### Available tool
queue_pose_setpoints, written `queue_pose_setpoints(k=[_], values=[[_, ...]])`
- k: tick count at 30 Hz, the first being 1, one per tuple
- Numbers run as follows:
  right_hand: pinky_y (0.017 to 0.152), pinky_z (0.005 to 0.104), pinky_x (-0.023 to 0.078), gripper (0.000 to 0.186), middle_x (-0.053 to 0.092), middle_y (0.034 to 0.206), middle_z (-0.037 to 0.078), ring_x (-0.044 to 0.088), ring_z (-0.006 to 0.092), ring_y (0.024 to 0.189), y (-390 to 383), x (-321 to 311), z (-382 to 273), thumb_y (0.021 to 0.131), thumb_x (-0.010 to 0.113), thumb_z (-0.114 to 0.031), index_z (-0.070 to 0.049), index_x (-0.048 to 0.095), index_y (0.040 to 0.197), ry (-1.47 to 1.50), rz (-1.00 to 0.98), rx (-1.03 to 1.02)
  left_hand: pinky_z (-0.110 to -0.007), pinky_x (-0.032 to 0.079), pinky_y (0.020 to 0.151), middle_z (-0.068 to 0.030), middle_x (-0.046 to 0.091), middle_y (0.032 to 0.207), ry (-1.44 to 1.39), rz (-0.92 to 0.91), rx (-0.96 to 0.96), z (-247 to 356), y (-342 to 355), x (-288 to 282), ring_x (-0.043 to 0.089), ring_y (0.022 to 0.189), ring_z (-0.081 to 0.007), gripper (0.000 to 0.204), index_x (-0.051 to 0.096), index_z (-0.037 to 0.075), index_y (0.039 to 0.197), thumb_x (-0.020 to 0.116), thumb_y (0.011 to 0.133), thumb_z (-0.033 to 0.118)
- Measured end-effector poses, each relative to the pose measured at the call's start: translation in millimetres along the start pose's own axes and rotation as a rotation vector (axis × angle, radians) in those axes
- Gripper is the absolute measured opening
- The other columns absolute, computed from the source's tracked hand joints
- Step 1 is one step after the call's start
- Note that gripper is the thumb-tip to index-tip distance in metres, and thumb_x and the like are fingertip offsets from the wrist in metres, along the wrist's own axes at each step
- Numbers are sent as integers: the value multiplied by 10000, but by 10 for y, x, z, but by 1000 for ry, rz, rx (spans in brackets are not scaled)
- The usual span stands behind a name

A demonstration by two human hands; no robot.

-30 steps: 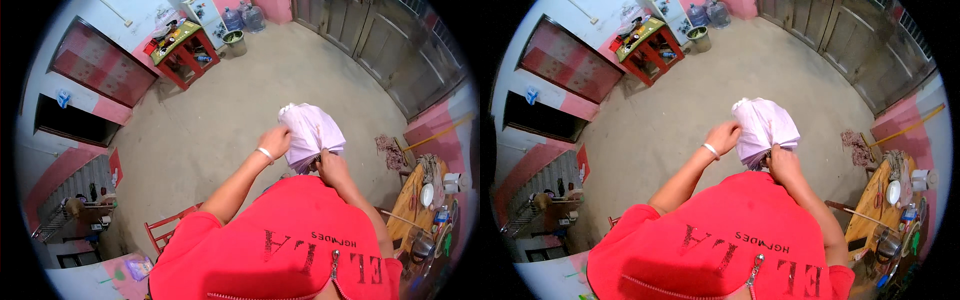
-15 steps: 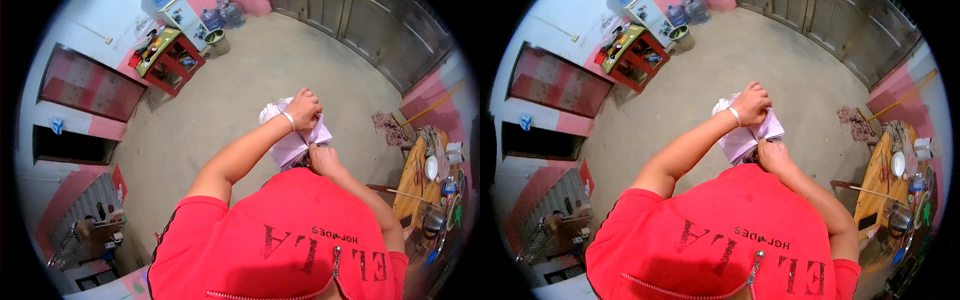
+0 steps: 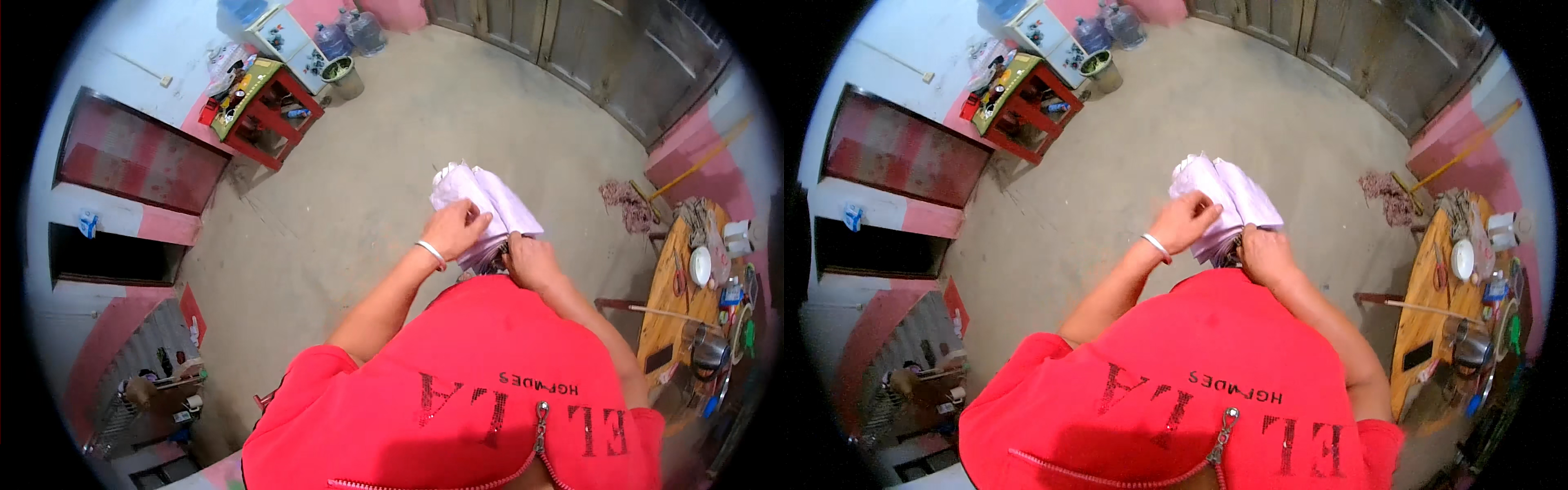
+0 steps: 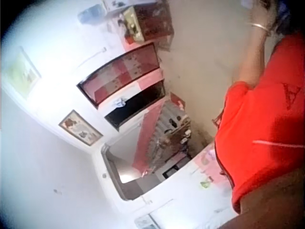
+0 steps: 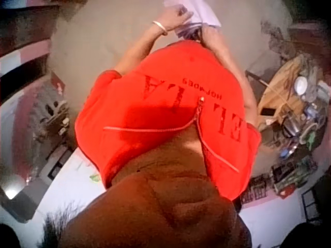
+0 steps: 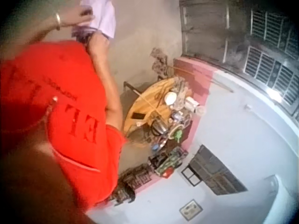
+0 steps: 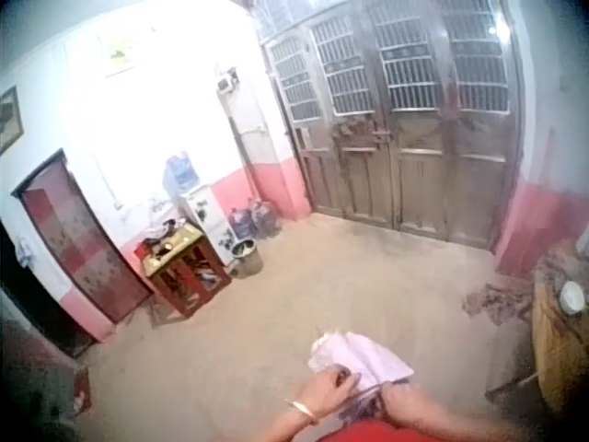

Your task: Inspecting and repairing a small pink umbrella while sitting and then standing in a room.

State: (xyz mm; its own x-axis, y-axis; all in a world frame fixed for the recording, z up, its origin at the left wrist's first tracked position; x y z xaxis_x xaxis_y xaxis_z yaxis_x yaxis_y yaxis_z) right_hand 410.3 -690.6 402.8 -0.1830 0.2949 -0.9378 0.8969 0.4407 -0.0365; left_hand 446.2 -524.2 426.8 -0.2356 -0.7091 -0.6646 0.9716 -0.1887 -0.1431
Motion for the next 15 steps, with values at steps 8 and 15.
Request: queue_pose_setpoints(k=[8,15], values=[[694,504,486,244,631,730,241,630,408,732,67,-22,-41,815,586,-205,27,519,848,18,-86,121,-389,481,850,-204,652,1028,258,-448,-433,-1438,-213,587,632,899,-336,536,591,-15,1102,448,879,451],[702,505,481,309,634,810,246,619,420,779,184,80,6,807,617,-234,32,525,935,-14,-63,104,-330,443,879,-35,570,1202,-895,-572,-453,-758,-235,822,542,1029,-176,564,512,90,1239,580,836,479]])
Point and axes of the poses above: each hand's wrist, its own y-axis towards the middle knuckle, its own x-axis out of the palm, z = x × y, the point moved 5 cm from there along y, towards the middle knuckle
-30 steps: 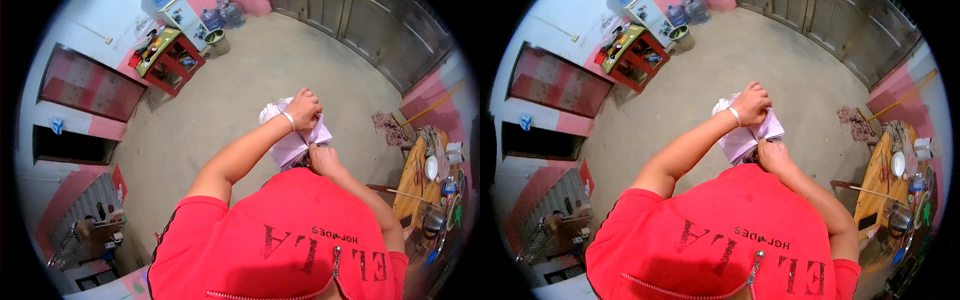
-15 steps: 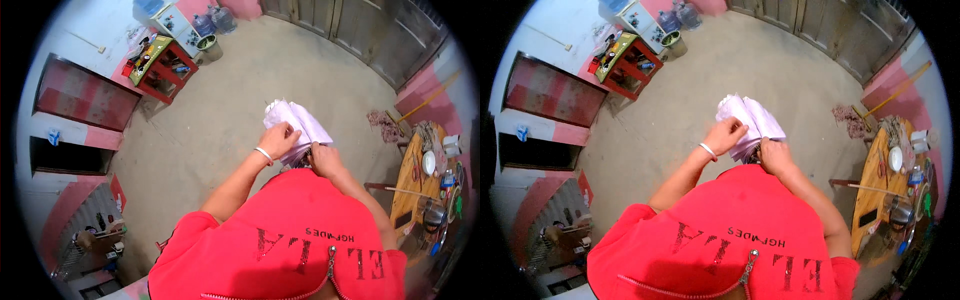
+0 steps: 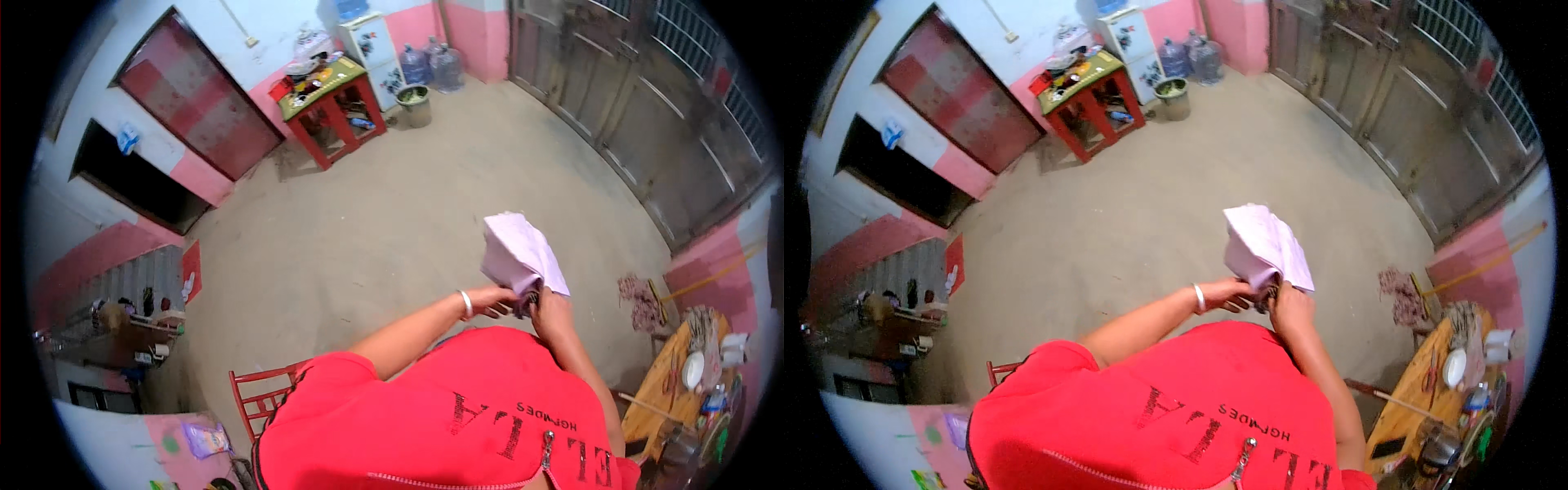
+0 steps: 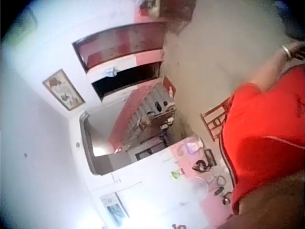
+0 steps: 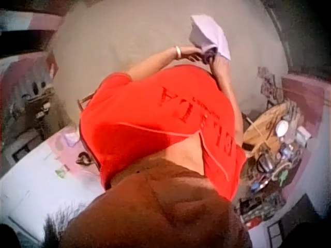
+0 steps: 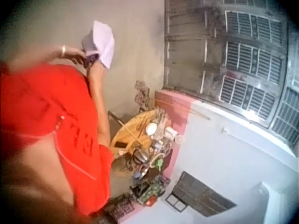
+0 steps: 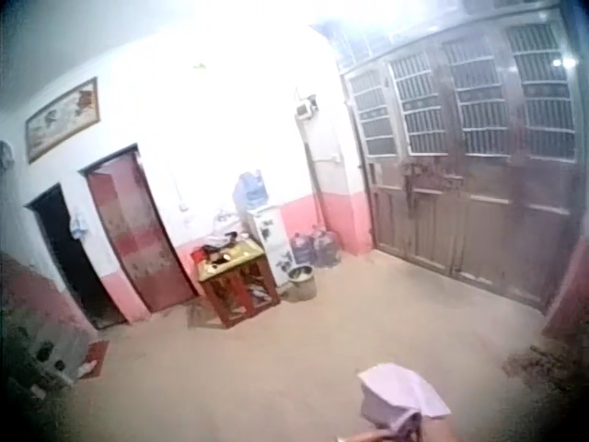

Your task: Inspecting and repairing a small pink umbrella while sitting and then standing in a room.

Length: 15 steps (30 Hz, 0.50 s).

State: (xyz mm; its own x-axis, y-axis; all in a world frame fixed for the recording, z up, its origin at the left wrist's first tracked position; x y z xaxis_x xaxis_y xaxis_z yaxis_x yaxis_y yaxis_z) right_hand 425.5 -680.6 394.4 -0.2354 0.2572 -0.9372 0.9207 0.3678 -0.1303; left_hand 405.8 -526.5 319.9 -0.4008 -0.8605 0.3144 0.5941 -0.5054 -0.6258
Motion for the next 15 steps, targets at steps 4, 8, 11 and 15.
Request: queue_pose_setpoints(k=[4,8,11,15], values=[[698,505,487,285,645,809,234,632,407,791,94,-19,-56,822,598,-242,19,541,919,38,19,30,-414,395,985,-125,502,1289,72,70,52,195,2,232,492,1164,-279,738,442,83,1322,594,807,589],[697,509,486,272,641,813,246,630,410,794,96,-66,-136,830,568,-229,33,551,903,57,43,-1,-402,422,948,-106,533,1220,95,35,67,243,-117,42,527,1098,-270,697,488,89,1271,593,806,598],[699,505,488,269,641,821,252,629,412,799,117,-8,-176,835,550,-228,33,561,898,107,18,4,-375,441,885,-62,576,1103,-6,89,36,203,-123,19,541,1000,-205,605,545,121,1201,606,812,580],[693,496,498,269,646,800,243,637,401,762,148,57,-179,827,553,-229,28,575,905,128,34,56,-393,428,934,-84,563,1160,-259,29,-56,17,102,138,514,1093,-234,694,508,112,1219,610,778,639]])
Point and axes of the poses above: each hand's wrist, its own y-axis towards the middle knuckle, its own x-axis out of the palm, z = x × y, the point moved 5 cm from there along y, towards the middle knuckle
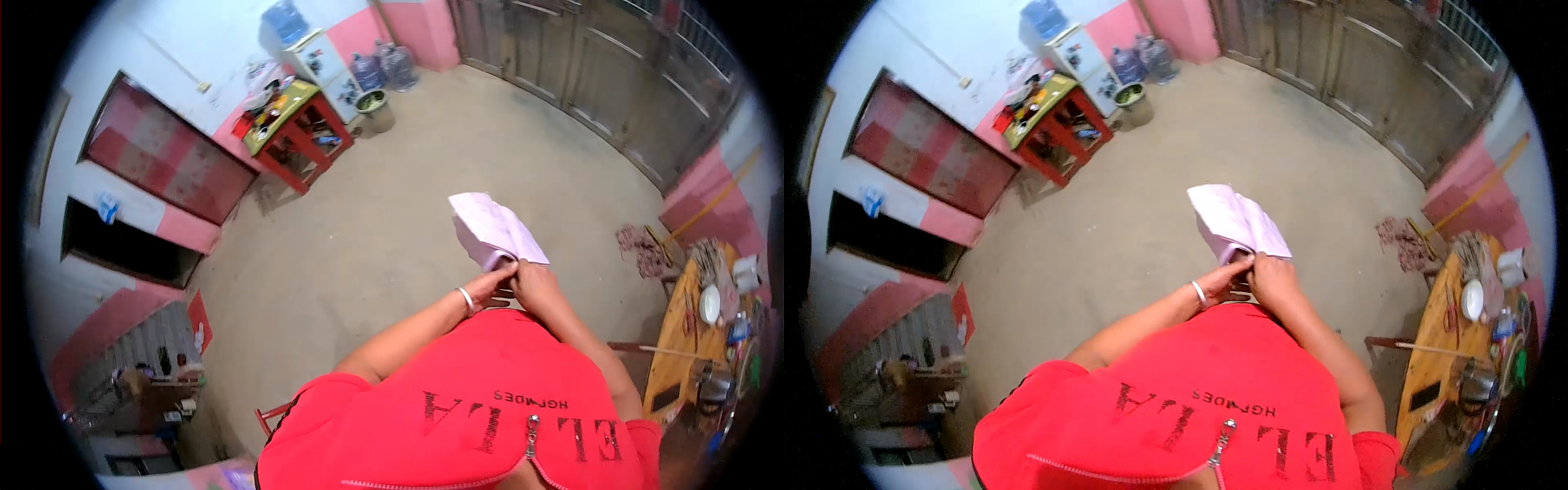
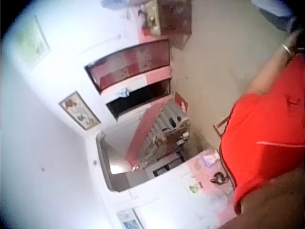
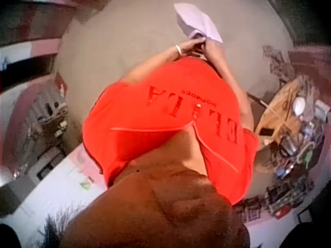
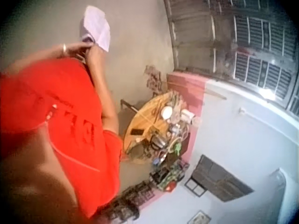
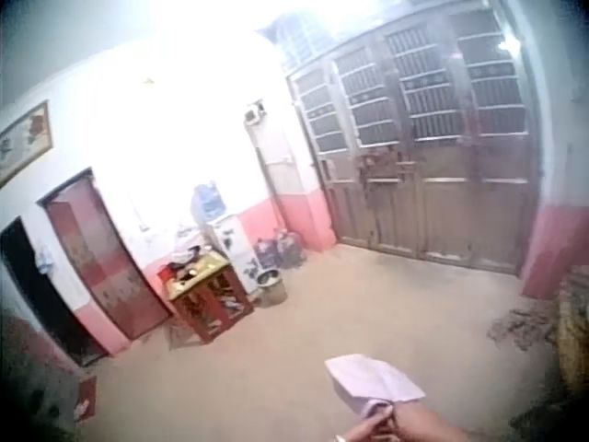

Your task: Inspecting and repairing a small pink umbrella while sitting and then standing in a room.

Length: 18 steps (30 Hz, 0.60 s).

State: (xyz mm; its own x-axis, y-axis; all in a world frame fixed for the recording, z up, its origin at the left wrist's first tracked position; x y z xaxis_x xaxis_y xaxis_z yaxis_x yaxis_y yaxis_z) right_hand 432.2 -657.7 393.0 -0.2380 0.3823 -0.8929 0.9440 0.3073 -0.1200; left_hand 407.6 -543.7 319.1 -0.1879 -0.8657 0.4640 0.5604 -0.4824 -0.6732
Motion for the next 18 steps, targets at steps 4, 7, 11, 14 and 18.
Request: queue_pose_setpoints(k=[4,7,11,14,18], values=[[667,508,494,302,643,788,236,632,399,735,39,-47,-2,828,564,-246,32,562,947,1,-13,7,-374,437,957,-39,549,1201,-414,-91,186,248,73,297,524,1117,-182,499,503,108,1231,663,850,387],[667,510,486,324,642,803,239,623,407,736,59,-123,23,816,572,-262,22,571,971,70,-7,24,-348,462,903,-35,589,1126,-424,-1,303,254,283,247,554,1056,-169,424,554,101,1165,666,851,362],[558,397,492,363,648,773,171,626,274,616,68,-170,219,857,573,-328,5,592,1000,394,-176,3,-257,502,604,-7,629,788,-414,69,208,176,460,30,599,681,-124,179,593,106,997,613,873,234],[474,278,453,377,613,731,78,557,133,525,3,49,714,908,532,-359,4,606,976,878,-381,259,-239,481,588,14,603,712,-445,243,177,160,475,0,577,637,-112,121,566,125,867,576,883,244],[415,291,407,301,534,633,57,506,144,472,-645,505,2475,878,553,-309,-11,574,852,988,96,685,-268,468,601,15,595,698,-300,231,49,-4,860,-36,533,610,-118,161,564,147,791,570,868,288]])
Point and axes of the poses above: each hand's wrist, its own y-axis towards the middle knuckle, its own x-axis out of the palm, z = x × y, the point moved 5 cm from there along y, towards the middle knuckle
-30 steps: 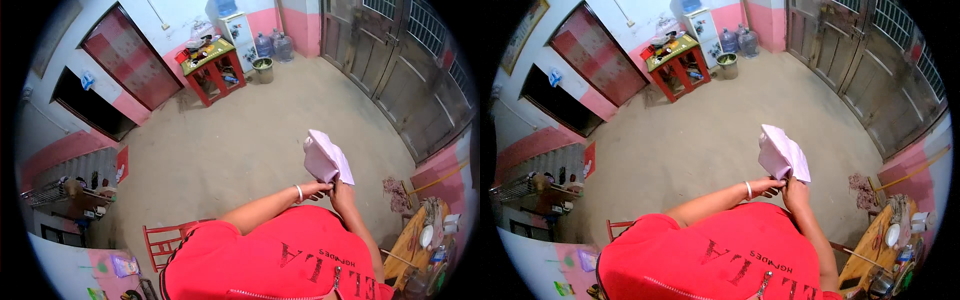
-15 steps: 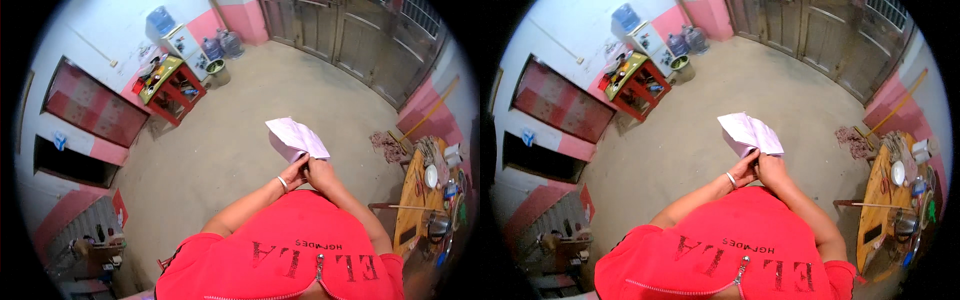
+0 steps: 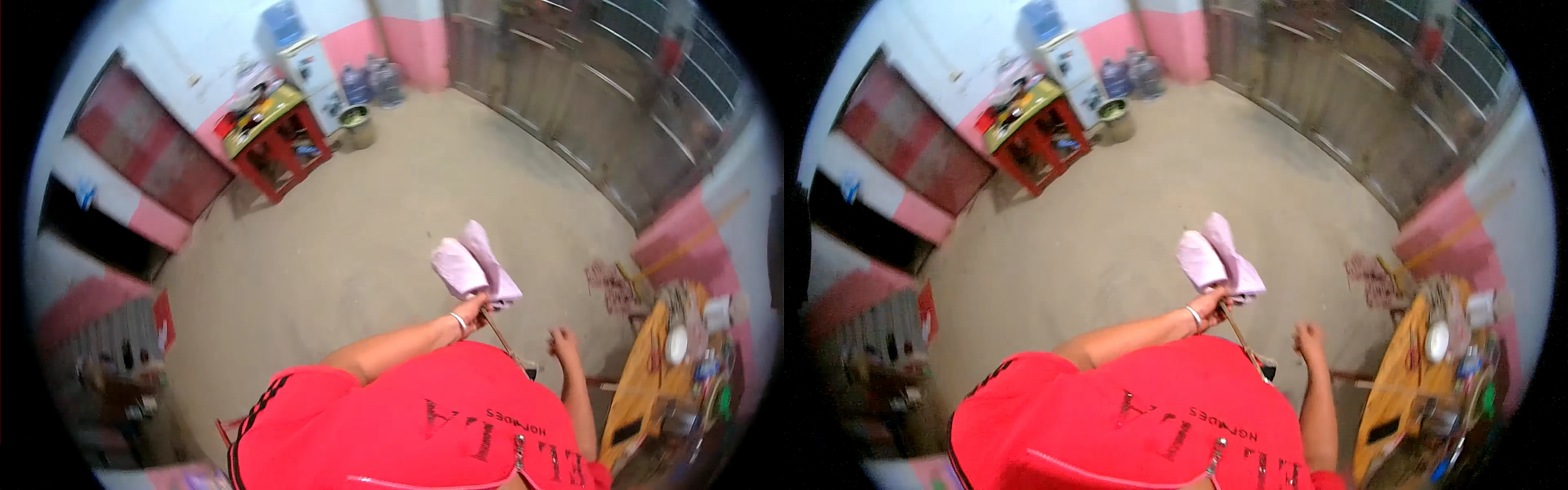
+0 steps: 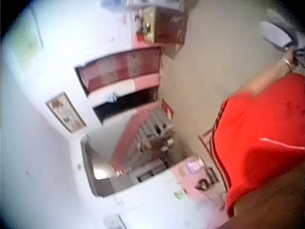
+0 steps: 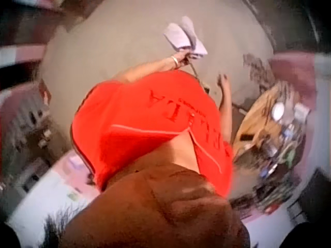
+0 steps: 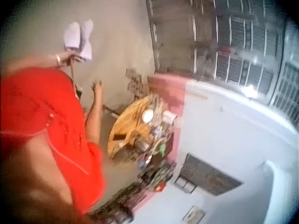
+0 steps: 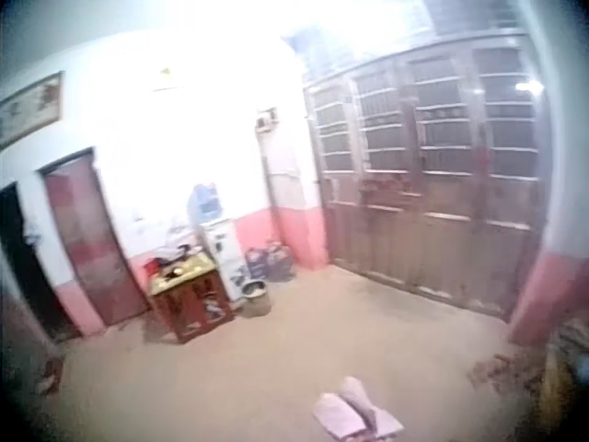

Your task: Inspecting and repairing a small pink umbrella while sitting and then standing in a room.

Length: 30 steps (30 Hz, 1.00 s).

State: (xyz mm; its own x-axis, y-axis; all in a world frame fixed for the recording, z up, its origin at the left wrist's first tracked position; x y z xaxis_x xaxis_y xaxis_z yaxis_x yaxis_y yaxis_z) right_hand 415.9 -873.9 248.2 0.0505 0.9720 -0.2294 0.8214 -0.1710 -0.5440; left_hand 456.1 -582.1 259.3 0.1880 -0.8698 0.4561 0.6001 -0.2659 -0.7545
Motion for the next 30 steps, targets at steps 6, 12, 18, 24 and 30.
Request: queue_pose_setpoints(k=[6,12,18,24,30], values=[[500,391,463,362,652,738,135,595,255,597,-348,-2466,2102,939,471,-325,4,622,950,-572,327,-358,-268,439,542,31,594,666,13,9,-104,-78,269,331,484,554,-99,161,580,165,816,575,855,321],[501,394,464,362,653,740,134,597,257,598,53,-2840,2319,938,471,-325,1,626,943,-272,404,240,-288,461,530,35,596,654,-178,201,-94,-271,569,412,529,563,-119,159,574,162,810,567,851,315],[502,397,465,361,655,742,133,599,259,600,595,-3298,2327,937,471,-326,-1,630,937,-200,333,247,-300,461,496,28,581,642,-171,266,-132,-598,683,857,529,553,-143,190,564,143,782,556,857,317],[503,400,467,361,656,745,132,601,261,601,912,-3599,2382,936,471,-326,-4,634,930,-170,273,224,-289,471,491,33,581,635,-168,234,-86,-768,647,1299,540,559,-142,212,572,142,771,563,867,332],[504,404,468,362,657,747,131,603,263,602,1011,-3847,2574,934,470,-326,-6,638,923,-149,243,225,-301,478,542,30,592,653,-234,279,-79,-926,619,1512,566,575,-118,216,570,125,763,590,880,305]])
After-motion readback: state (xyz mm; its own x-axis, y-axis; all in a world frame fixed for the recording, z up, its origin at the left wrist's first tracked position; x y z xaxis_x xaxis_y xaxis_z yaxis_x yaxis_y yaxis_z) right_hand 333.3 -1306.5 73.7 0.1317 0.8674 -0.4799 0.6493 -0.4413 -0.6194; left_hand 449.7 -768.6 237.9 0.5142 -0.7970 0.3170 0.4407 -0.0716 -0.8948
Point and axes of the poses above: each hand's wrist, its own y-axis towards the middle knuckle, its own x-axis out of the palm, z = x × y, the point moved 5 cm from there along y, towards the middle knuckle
